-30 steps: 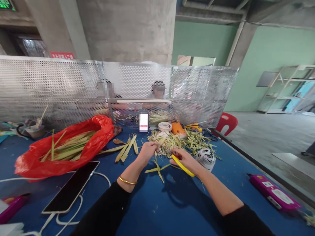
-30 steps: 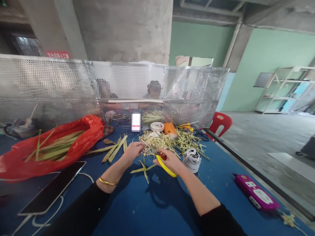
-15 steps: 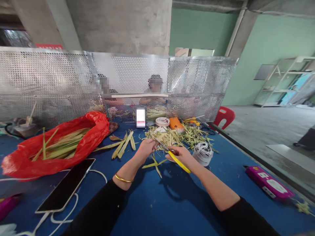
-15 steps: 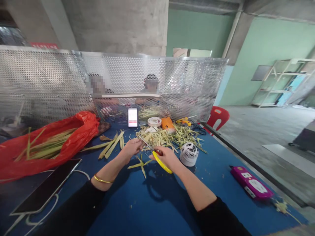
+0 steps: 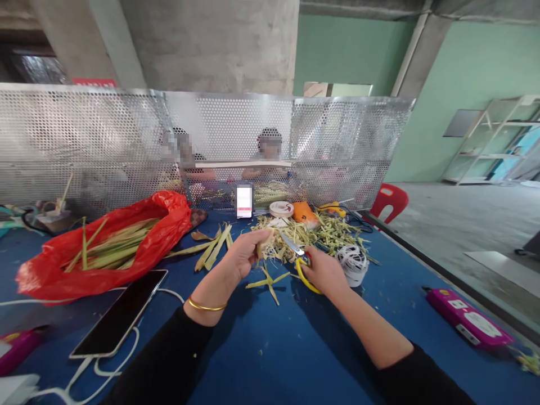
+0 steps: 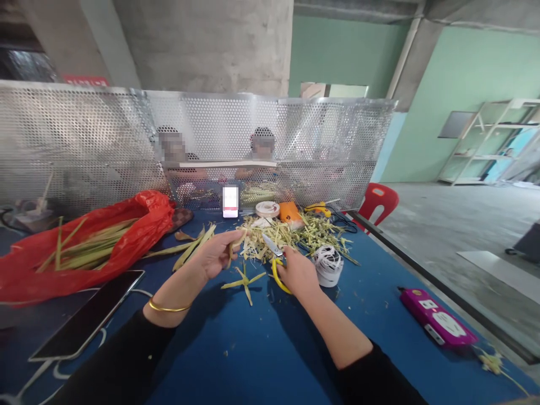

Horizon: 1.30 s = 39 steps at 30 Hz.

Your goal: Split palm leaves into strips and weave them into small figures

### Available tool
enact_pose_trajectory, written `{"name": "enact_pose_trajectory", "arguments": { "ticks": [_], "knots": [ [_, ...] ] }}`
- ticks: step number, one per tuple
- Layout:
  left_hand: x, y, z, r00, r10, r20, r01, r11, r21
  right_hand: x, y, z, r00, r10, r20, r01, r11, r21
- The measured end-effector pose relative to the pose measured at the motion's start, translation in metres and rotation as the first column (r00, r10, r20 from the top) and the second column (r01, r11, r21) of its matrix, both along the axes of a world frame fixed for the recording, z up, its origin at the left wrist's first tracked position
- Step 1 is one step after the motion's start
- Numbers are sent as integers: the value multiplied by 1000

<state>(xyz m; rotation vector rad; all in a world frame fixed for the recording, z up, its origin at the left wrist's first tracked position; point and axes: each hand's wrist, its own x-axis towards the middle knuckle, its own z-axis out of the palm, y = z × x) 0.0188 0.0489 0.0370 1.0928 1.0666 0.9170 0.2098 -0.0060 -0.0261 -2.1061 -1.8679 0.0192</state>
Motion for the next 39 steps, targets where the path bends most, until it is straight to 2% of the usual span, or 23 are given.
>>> {"name": "enact_pose_trajectory", "arguments": {
  "ticks": [3, 6, 8, 9, 10, 11, 12, 13, 15, 18, 21, 24, 27, 35, 39],
  "knots": [
    [7, -8, 0, 991, -90, 99, 93, 995, -26, -2, -1, -5, 999, 12, 32, -11, 999, -43],
    [16, -15, -5, 990, -102, 95, 100, 995, 20, -3, -4, 0, 999, 31, 39, -29, 999, -45],
    [21, -20, -7, 993, -112, 26, 108, 987, 121, -5, -8, 9, 989, 81, -120, -77, 996, 38],
    [24, -23, -8, 993, -111, -24, 114, 976, 188, -7, -10, 14, 945, 137, -297, -109, 988, 109],
    [26, -25, -9, 991, -104, -79, 121, 959, 257, -8, -12, 19, 836, 213, -506, -140, 974, 179],
    [28, -28, -10, 987, -95, -133, 133, 939, 318, -11, -14, 23, 678, 278, -680, -155, 959, 238],
    [30, -29, -11, 979, -89, -181, 151, 918, 367, -13, -15, 26, 510, 320, -799, -160, 947, 278],
    [31, -31, -12, 971, -86, -223, 172, 899, 403, -15, -16, 28, 377, 334, -864, -163, 942, 293],
    [32, -32, -13, 951, -90, -295, 221, 867, 447, -17, -17, 29, 224, 321, -920, -157, 944, 290],
    [27, -31, -13, 910, -79, -407, 289, 825, 486, -19, -16, 28, 109, 283, -953, -87, 958, 274],
    [18, -30, -5, 818, -129, -561, 415, 807, 419, -18, -14, 27, 71, 276, -958, 23, 960, 279],
    [9, -31, 5, 763, -125, -635, 436, 824, 362, -17, -13, 28, 76, 291, -954, 84, 951, 297],
    [1, -31, 7, 749, -74, -658, 402, 841, 363, -17, -13, 28, 83, 297, -951, 123, 944, 305],
    [-29, -35, -6, 721, 137, -680, 279, 840, 465, -20, -15, 23, 120, 301, -946, 171, 932, 318],
    [-41, -38, -11, 755, 267, -599, 146, 822, 551, -16, -11, 19, 75, 278, -958, 187, 939, 287]
  ]
}}
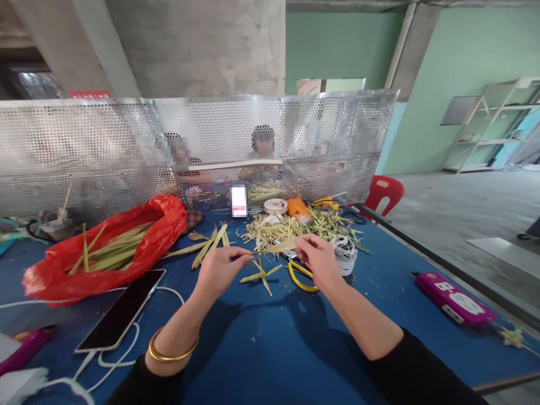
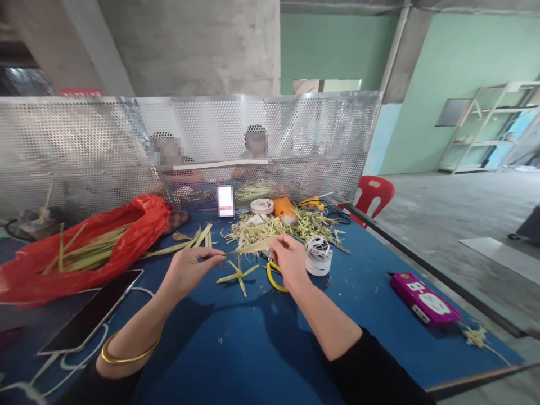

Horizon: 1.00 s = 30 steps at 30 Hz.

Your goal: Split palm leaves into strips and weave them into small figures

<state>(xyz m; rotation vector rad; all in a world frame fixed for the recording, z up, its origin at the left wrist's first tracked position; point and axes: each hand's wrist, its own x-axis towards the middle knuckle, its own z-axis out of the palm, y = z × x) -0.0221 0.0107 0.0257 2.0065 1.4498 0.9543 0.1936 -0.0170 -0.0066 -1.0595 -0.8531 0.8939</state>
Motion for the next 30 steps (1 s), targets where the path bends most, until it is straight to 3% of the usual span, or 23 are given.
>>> {"name": "enact_pose_trajectory", "arguments": {
  "ticks": [5, 7, 8, 9, 10, 11, 15, 18, 21, 24, 27, 30],
  "knots": [
    [-2, 7, -12, 944, 136, 301, -158, 986, 48, 0, -2, 2, 999, 40, -18, -41, 998, -50],
    [4, 7, -16, 833, 208, 513, -240, 971, -5, -6, -7, 2, 997, 82, -4, -82, 995, -61],
    [8, 5, -18, 727, 242, 642, -268, 961, -59, -10, -9, 1, 996, 93, 1, -92, 994, -66],
    [14, 1, -20, 641, 279, 715, -270, 954, -130, -14, -11, 0, 996, 94, 9, -93, 993, -68],
    [19, -4, -22, 604, 315, 732, -243, 948, -207, -17, -13, -2, 996, 88, 22, -86, 994, -66],
    [25, -9, -24, 603, 323, 729, -189, 946, -263, -20, -14, -4, 996, 78, 43, -75, 995, -62],
    [45, -32, -30, 715, 153, 682, 99, 944, -316, -31, -20, -16, 973, 70, 221, -62, 997, -42],
    [49, -38, -33, 723, 137, 677, 90, 953, -289, -40, -28, -20, 933, 139, 333, -132, 990, -44],
    [45, -36, -31, 696, 174, 697, 65, 951, -301, -44, -35, -19, 905, 262, 335, -251, 965, -75],
    [40, -35, -26, 658, 188, 729, 112, 933, -342, -42, -38, -15, 878, 339, 338, -327, 940, -95],
    [39, -34, -19, 656, 203, 727, 115, 925, -362, -33, -35, -14, 839, 234, 492, -285, 958, 31],
    [38, -34, -16, 682, 214, 700, 87, 926, -368, -22, -30, -14, 693, -26, 720, -261, 923, 285]
  ]
}}
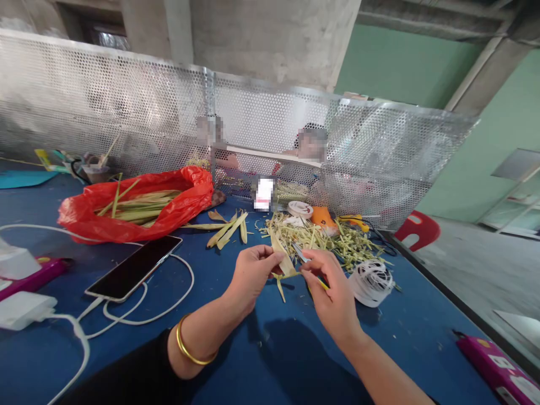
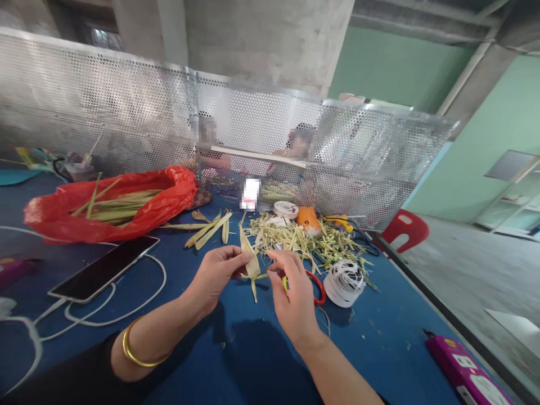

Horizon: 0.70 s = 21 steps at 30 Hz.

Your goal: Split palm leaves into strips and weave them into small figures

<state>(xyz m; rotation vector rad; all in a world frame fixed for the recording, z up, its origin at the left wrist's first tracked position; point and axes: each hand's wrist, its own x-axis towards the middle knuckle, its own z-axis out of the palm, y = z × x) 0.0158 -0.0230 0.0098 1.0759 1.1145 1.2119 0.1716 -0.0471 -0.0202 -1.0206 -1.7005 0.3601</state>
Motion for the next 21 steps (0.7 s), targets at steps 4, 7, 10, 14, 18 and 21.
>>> {"name": "enact_pose_trajectory", "arguments": {
  "ticks": [4, 7, 10, 14, 18, 21],
  "knots": [
    [-1, 1, -2, 998, -55, -9, 55, 998, 6, 5, 2, 1, 969, 9, 245, -64, 973, 220],
    [0, 1, -5, 996, -87, 5, 87, 996, 15, 4, -1, 2, 969, -4, 249, -66, 960, 272],
    [1, -1, -7, 987, -149, 66, 152, 988, -39, 3, -3, 2, 962, -76, 263, -24, 934, 355],
    [2, -4, -7, 967, -228, 117, 240, 966, -98, 5, -2, -1, 935, -165, 313, 12, 899, 438],
    [3, -5, -9, 968, -216, 127, 228, 969, -97, 6, -2, 0, 949, -128, 288, 7, 922, 387],
    [3, -5, -8, 970, -209, 125, 223, 969, -110, 5, -2, 1, 949, -119, 293, -1, 925, 381]
  ]
}}
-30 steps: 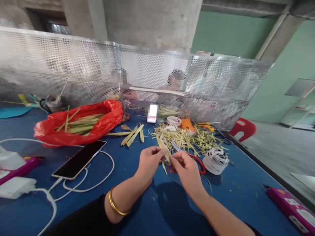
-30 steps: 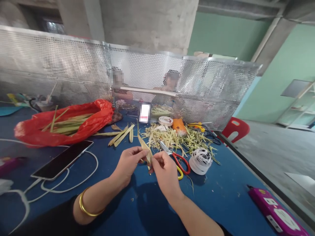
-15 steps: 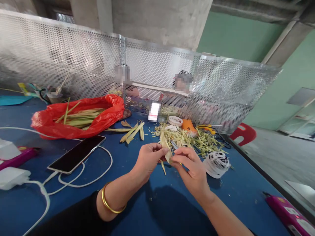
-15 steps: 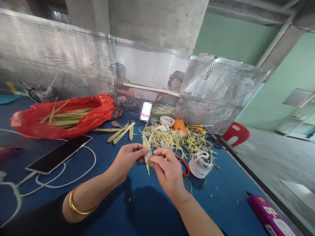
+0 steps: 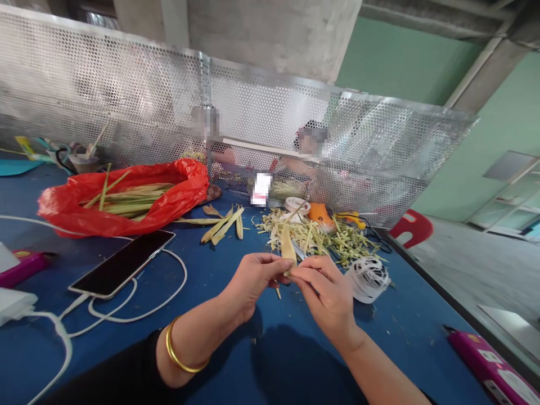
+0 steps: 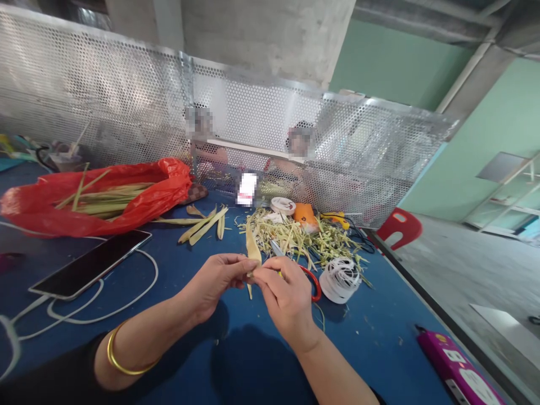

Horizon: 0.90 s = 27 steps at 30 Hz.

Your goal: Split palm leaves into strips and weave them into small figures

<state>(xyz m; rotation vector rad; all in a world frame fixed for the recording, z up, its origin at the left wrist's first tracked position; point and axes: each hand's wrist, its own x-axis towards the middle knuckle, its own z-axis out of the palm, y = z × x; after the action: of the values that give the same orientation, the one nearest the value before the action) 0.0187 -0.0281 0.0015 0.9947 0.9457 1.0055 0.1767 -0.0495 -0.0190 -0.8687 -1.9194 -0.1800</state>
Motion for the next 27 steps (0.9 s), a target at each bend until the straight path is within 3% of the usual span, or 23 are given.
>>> {"name": "enact_pose_trajectory", "arguments": {
  "ticks": [7, 13, 19, 25, 27],
  "knots": [
    [2, -1, 0, 995, 95, 18, -94, 995, -21, -2, 0, 4, 1000, -11, 7, 12, 994, -111],
    [4, -2, -1, 997, 78, 17, -78, 997, -1, -5, -1, 8, 995, -38, -94, 13, 968, -252],
    [3, -3, 1, 997, 81, -17, -79, 992, 99, -6, -1, 7, 979, -40, -202, -32, 939, -343],
    [5, -5, 1, 994, 96, -44, -89, 987, 130, -7, 1, 3, 898, -187, -398, -74, 828, -555],
    [6, -6, 2, 995, 92, -43, -86, 989, 118, -7, 2, 3, 888, -218, -404, -61, 817, -574]
  ]
}}
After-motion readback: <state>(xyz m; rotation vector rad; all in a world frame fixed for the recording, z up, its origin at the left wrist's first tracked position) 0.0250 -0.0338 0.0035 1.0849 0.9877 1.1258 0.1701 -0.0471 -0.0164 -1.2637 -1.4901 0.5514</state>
